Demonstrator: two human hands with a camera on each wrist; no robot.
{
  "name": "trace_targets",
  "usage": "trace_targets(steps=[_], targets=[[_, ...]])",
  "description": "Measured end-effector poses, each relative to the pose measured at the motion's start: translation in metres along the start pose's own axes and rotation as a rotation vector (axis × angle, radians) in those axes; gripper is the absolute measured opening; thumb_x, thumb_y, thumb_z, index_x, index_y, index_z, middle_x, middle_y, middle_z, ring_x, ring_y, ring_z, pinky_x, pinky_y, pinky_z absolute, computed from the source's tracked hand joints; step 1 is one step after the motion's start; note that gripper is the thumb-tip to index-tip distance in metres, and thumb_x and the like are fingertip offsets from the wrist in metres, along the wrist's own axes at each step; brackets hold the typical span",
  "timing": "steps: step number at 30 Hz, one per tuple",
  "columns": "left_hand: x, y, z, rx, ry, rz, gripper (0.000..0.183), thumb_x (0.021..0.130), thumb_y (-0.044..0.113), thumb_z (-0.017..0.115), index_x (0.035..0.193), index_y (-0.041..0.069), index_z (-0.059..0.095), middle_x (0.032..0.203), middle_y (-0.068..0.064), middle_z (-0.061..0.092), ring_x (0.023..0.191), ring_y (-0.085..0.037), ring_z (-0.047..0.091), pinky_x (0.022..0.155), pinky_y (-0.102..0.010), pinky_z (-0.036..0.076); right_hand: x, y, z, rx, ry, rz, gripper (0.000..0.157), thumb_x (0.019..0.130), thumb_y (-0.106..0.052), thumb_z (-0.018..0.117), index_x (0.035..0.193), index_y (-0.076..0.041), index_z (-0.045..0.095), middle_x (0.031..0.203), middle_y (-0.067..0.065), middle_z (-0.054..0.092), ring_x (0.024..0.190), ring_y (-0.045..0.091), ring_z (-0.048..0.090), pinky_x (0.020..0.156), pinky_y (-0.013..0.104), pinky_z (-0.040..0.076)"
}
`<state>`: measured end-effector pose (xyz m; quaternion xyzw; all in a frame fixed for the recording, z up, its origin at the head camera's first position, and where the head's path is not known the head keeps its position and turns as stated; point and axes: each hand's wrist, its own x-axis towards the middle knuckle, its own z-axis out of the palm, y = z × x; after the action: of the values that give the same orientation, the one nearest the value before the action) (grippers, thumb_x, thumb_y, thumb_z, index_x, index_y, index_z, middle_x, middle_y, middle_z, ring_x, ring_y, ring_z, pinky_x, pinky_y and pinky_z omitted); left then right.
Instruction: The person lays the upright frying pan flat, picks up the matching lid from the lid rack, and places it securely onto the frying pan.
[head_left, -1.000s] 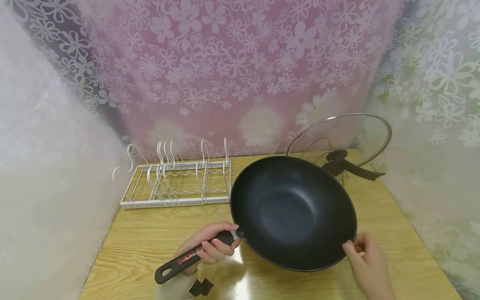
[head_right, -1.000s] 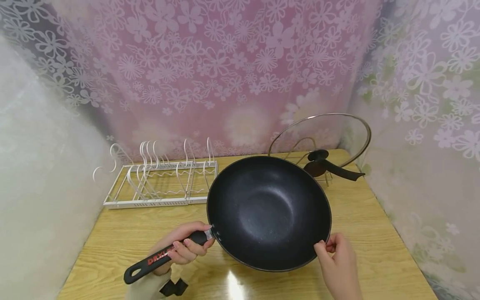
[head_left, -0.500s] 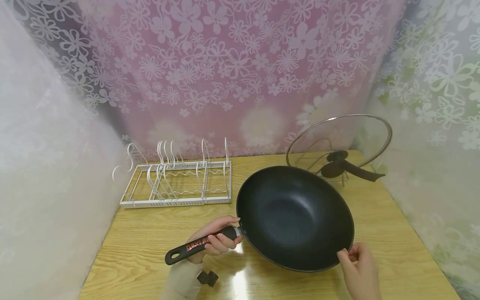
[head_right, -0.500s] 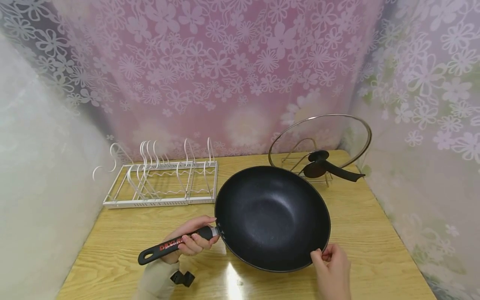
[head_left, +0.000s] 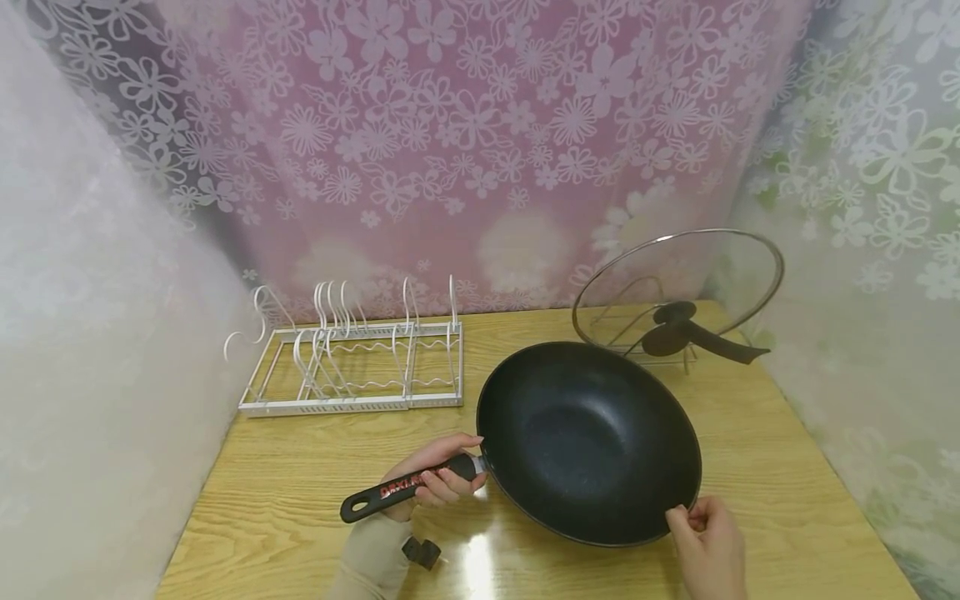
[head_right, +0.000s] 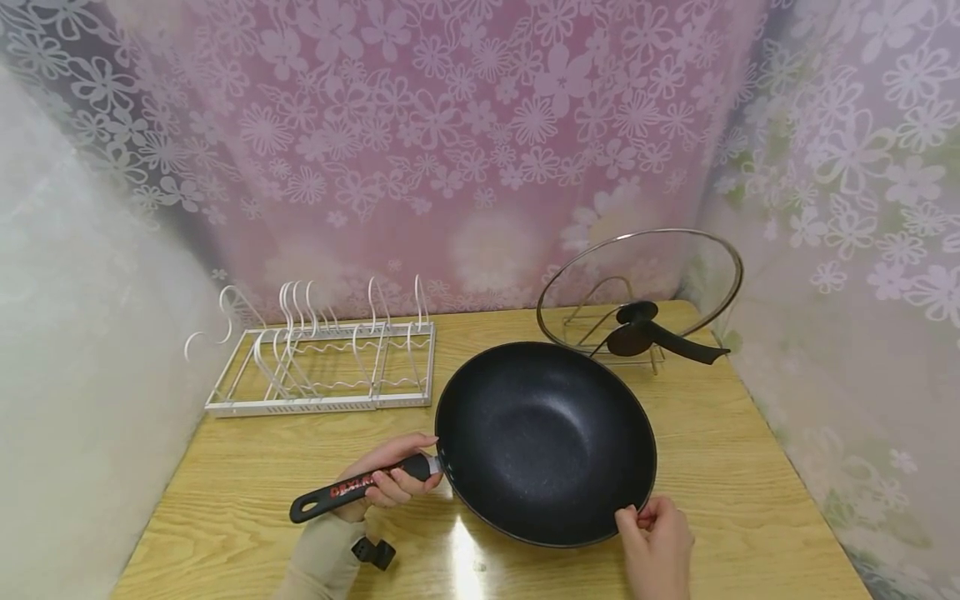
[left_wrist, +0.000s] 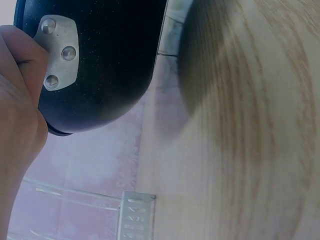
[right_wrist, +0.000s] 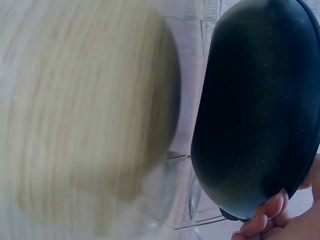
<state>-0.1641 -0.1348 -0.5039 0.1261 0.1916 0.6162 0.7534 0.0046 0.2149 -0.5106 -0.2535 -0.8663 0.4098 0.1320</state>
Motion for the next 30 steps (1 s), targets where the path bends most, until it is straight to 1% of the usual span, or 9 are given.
trace_targets(steps=[9, 13, 15, 17, 19, 22, 24, 27, 30], targets=[[0.001, -0.003, -0.015, 0.023, -0.052, 0.011, 0.065, 0.105, 0.054, 0.015, 0.102, 0.009, 0.062, 0.058, 0.01, 0.039, 0.037, 0.004, 0.041, 0.035, -0.012, 0.04, 0.001, 0.004, 0.008, 0.038, 0.067, -0.072, 0.011, 0.086, -0.005, 0.059, 0.078, -0.002, 0.051, 0.081, 0.011, 0.054, 0.07, 0.009, 0.045, 0.06, 0.017, 0.035], [0.001, -0.005, -0.019, -0.004, -0.051, -0.011, 0.065, 0.104, 0.055, 0.014, 0.102, 0.01, 0.061, 0.058, 0.009, 0.037, 0.037, 0.003, 0.039, 0.035, -0.012, 0.04, -0.001, 0.005, 0.01, 0.026, 0.05, -0.026, 0.01, 0.086, -0.007, 0.059, 0.081, -0.003, 0.052, 0.084, 0.011, 0.054, 0.073, 0.011, 0.046, 0.061, 0.015, 0.034], [0.001, -0.006, -0.021, -0.008, -0.051, -0.009, 0.067, 0.104, 0.055, 0.012, 0.103, 0.01, 0.061, 0.059, 0.009, 0.037, 0.037, 0.003, 0.039, 0.035, -0.012, 0.04, -0.002, 0.006, 0.01, 0.019, 0.033, 0.0, 0.01, 0.087, -0.009, 0.059, 0.084, -0.002, 0.053, 0.086, 0.011, 0.055, 0.075, 0.013, 0.047, 0.062, 0.016, 0.035], [0.0, -0.008, -0.023, 0.022, -0.059, 0.016, 0.069, 0.104, 0.055, 0.01, 0.103, 0.01, 0.061, 0.059, 0.01, 0.037, 0.038, 0.004, 0.04, 0.036, -0.012, 0.04, -0.003, 0.006, 0.009, 0.014, 0.013, 0.024, 0.011, 0.088, -0.011, 0.059, 0.085, -0.002, 0.052, 0.088, 0.011, 0.055, 0.076, 0.015, 0.048, 0.061, 0.019, 0.036], [0.0, -0.01, -0.026, 0.043, -0.079, 0.049, 0.068, 0.104, 0.057, 0.012, 0.105, 0.009, 0.061, 0.06, 0.009, 0.037, 0.039, 0.003, 0.04, 0.036, -0.012, 0.041, -0.003, 0.006, 0.009, 0.005, -0.006, 0.045, 0.012, 0.089, -0.012, 0.06, 0.086, -0.003, 0.052, 0.088, 0.011, 0.055, 0.076, 0.016, 0.049, 0.06, 0.022, 0.038], [-0.001, -0.012, -0.031, 0.076, -0.113, 0.099, 0.067, 0.103, 0.06, 0.019, 0.107, 0.008, 0.061, 0.061, 0.009, 0.038, 0.041, 0.002, 0.04, 0.037, -0.012, 0.041, -0.005, 0.004, 0.009, -0.007, -0.03, 0.07, 0.015, 0.089, -0.014, 0.062, 0.085, -0.005, 0.052, 0.087, 0.008, 0.056, 0.073, 0.014, 0.05, 0.059, 0.024, 0.04], [-0.003, -0.013, -0.035, 0.079, -0.13, 0.123, 0.067, 0.102, 0.062, 0.023, 0.109, 0.007, 0.061, 0.061, 0.008, 0.039, 0.042, 0.001, 0.039, 0.038, -0.012, 0.04, -0.006, 0.003, 0.008, -0.015, -0.04, 0.066, 0.016, 0.089, -0.015, 0.064, 0.083, -0.005, 0.052, 0.084, 0.007, 0.056, 0.071, 0.013, 0.049, 0.058, 0.025, 0.04], [-0.004, -0.015, -0.039, 0.116, -0.146, 0.15, 0.071, 0.101, 0.064, 0.021, 0.111, 0.007, 0.061, 0.061, 0.008, 0.04, 0.043, 0.001, 0.041, 0.038, -0.013, 0.039, -0.007, 0.003, 0.007, -0.035, -0.057, 0.052, 0.017, 0.087, -0.014, 0.066, 0.081, -0.006, 0.053, 0.079, 0.005, 0.056, 0.068, 0.012, 0.048, 0.058, 0.025, 0.039], [-0.005, -0.018, -0.043, 0.143, -0.184, 0.169, 0.077, 0.1, 0.066, 0.014, 0.113, 0.006, 0.061, 0.062, 0.007, 0.04, 0.044, 0.0, 0.041, 0.038, -0.013, 0.04, -0.007, 0.003, 0.005, -0.053, -0.127, 0.063, 0.018, 0.087, -0.016, 0.067, 0.081, -0.006, 0.054, 0.076, 0.003, 0.054, 0.068, 0.013, 0.047, 0.058, 0.025, 0.039]])
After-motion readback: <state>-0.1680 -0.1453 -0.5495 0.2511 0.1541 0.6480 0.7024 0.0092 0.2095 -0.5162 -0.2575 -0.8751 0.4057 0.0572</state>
